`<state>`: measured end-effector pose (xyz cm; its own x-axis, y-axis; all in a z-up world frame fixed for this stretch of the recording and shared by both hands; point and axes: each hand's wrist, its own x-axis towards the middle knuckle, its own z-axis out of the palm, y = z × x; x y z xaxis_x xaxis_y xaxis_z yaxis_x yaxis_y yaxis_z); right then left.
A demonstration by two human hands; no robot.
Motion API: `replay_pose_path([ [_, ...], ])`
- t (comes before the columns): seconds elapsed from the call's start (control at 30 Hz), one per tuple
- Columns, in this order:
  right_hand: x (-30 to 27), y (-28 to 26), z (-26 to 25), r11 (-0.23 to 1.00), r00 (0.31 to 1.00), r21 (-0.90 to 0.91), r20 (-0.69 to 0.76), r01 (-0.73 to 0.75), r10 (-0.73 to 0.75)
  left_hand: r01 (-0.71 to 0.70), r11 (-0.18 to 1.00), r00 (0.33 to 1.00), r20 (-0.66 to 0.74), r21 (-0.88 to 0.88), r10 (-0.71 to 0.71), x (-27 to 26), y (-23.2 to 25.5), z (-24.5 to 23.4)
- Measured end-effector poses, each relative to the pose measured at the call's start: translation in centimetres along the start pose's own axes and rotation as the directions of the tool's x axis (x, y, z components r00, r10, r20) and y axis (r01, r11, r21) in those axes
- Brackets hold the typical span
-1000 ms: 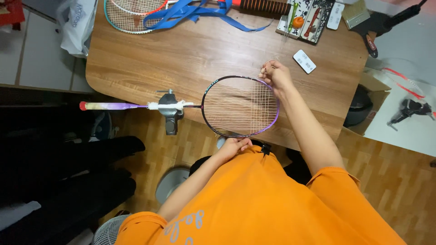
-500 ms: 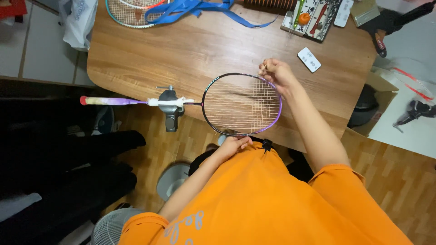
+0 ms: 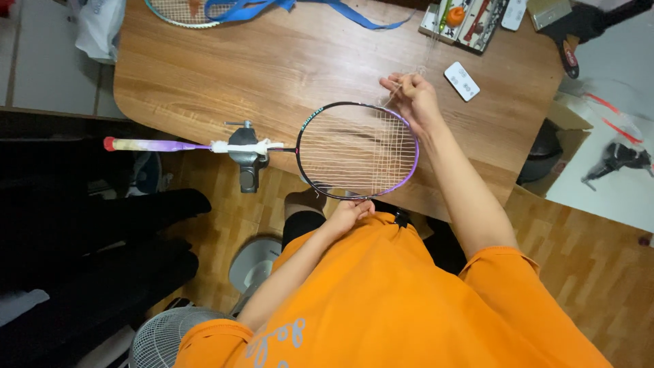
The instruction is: Stringing a badminton racket manually on a workbench.
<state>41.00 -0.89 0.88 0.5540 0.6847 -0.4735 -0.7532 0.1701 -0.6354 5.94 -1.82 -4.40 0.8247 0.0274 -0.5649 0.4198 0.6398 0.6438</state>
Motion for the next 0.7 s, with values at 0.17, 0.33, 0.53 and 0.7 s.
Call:
replay_pose_path([
  [0.17,-1.5,-1.7,2.6,0.998,1.000,-0.060,0.008,-0.023,0.023,-0.048,0.998,0.998,-0.032,-0.027,0.047,-0.9,1.2,1.1],
  [0.33,-2.6,-2.7,1.7,1.000,1.000,0.009,-0.001,0.006,-0.006,0.114,0.885,0.985,-0.168,0.452,-0.040,-6.3,13.0,4.9],
  [0.53,-7.4,-5.2,1.5,0.905,0.981,0.378,-0.050,0.193,-0.188,0.225,0.384,0.895,-0.346,0.895,0.281,-8.4,23.8,8.9],
  [0.7,-15.0,-8.6,4.3,0.869,0.903,0.282,0.024,0.406,-0.429,-0.325,0.356,0.647,-0.068,0.876,0.759,-1.6,28.4,11.2],
])
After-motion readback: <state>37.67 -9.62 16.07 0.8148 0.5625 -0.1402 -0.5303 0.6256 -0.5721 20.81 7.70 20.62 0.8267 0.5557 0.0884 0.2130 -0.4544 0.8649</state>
